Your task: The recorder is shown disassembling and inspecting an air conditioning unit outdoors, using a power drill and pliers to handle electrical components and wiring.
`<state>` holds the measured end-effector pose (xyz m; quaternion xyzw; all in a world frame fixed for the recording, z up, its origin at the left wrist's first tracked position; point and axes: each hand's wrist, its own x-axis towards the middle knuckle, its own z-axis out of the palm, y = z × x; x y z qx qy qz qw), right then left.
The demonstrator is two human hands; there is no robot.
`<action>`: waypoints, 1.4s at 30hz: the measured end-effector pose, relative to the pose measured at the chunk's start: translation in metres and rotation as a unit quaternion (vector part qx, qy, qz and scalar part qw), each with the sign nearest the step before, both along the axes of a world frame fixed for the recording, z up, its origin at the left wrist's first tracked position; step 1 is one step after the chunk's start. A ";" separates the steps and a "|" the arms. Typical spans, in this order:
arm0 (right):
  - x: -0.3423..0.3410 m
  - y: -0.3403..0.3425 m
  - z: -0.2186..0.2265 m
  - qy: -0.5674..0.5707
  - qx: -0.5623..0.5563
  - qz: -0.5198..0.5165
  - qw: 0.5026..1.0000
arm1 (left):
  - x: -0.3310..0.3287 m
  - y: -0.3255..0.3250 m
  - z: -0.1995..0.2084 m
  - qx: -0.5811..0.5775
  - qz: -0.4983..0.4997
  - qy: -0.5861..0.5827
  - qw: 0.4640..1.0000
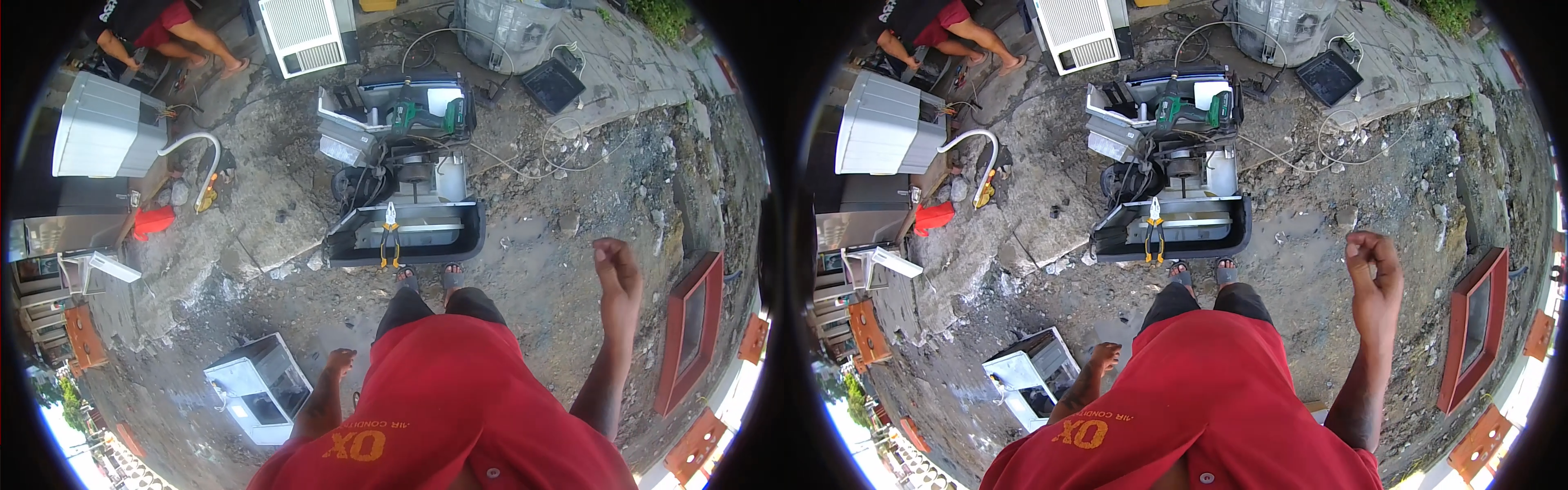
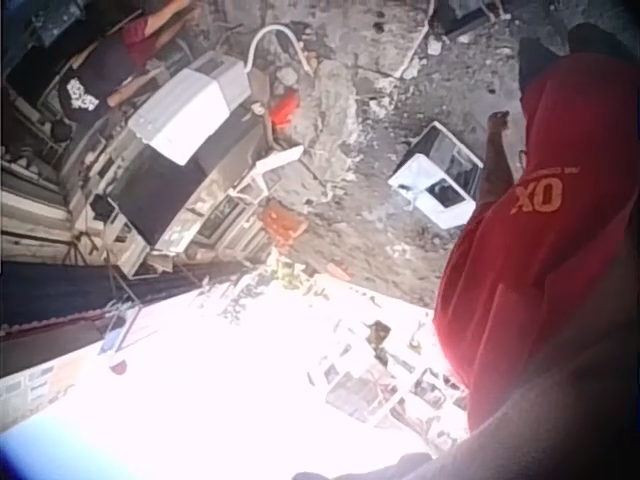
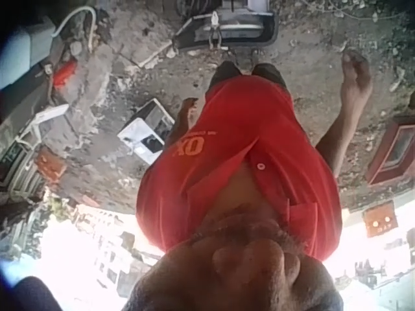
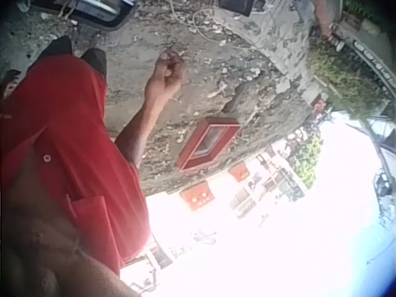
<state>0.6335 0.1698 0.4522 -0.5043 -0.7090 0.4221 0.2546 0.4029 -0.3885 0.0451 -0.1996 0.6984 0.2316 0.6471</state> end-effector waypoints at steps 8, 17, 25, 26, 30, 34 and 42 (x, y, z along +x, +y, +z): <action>0.112 -0.090 -0.237 -0.407 -0.124 0.293 0.856 | -0.008 0.131 -0.008 0.147 -0.372 0.244 0.884; 0.232 -0.014 -0.288 -0.295 -0.232 0.529 0.761 | 0.140 0.246 0.006 0.250 -0.178 0.192 0.932; 0.340 0.041 -0.293 -0.279 -0.399 0.256 0.835 | 0.255 0.352 0.121 0.119 -0.364 0.230 0.894; 0.342 0.045 -0.285 -0.281 -0.397 0.261 0.834 | 0.267 0.364 0.143 0.118 -0.359 0.232 0.896; 0.352 0.070 -0.297 -0.278 -0.308 0.369 0.832 | 0.303 0.385 0.177 0.098 -0.365 0.212 0.901; 0.353 0.093 -0.324 -0.346 -0.270 0.395 0.807 | 0.314 0.381 0.156 0.181 -0.439 0.234 0.848; 0.358 0.173 -0.350 -0.370 -0.176 0.406 0.817 | 0.286 0.432 0.159 0.251 -0.488 0.307 0.777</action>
